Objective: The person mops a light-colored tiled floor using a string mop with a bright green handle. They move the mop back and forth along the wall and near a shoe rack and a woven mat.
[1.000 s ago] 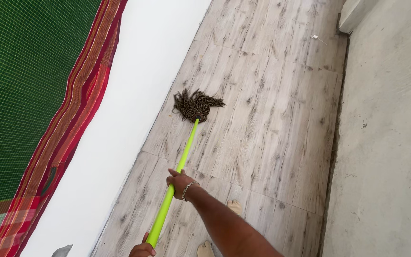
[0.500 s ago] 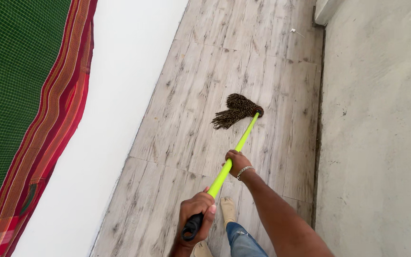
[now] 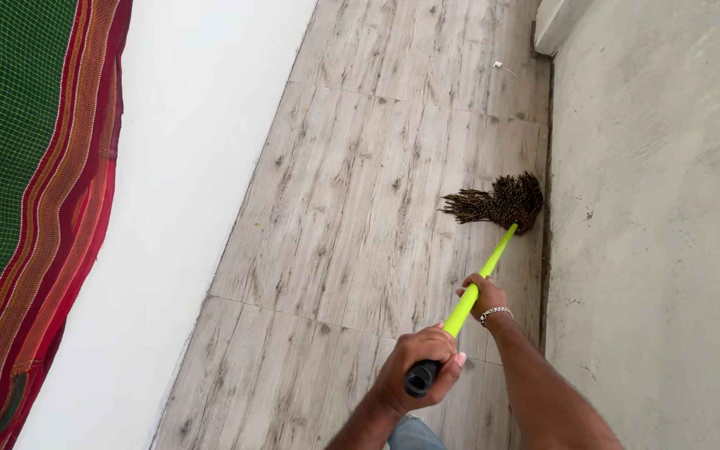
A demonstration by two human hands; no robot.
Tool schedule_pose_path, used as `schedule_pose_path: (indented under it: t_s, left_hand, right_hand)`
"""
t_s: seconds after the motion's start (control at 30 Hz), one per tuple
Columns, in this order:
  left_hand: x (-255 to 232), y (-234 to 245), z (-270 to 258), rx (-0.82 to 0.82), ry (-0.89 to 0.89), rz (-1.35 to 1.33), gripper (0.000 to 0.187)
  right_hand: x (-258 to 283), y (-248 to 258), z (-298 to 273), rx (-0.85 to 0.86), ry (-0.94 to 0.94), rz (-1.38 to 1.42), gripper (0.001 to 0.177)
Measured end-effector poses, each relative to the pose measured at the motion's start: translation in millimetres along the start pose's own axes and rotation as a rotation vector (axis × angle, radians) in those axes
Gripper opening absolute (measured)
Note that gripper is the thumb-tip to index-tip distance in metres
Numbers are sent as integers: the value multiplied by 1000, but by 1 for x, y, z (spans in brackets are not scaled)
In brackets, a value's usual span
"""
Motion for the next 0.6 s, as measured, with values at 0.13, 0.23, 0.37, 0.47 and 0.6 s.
schedule_pose_path:
  t_s: [0.13,0.23,0.37,0.47,0.6]
  left_hand:
    - [-7,59,-17,-169,44,55,21]
    - [-8,78,-38,-275,63,165,26]
    - [-2,98,-72,-450,2,295,26]
    - [2,122,-112,-608,-59,421,34]
    - [5,146,-153,-646,-67,555,38]
  right_hand:
    - [71,-55,26,65,85,7,26]
    - [122,-91,42,110,271,60,26]
    - [205,-140,46,321,512,127,29]
    - [279,-175,24,551,525,-4,29]
    - [348,-190,-18,600,689,-52,23]
Point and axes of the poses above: each hand's wrist, its own z-axis towards the middle knuckle, its own y-axis out of the back of the hand, x = y × z, the point moved 7 cm from there along z, towards the middle knuckle, and after that the axes turned 2 degrees about x, right-handed, at the moved point
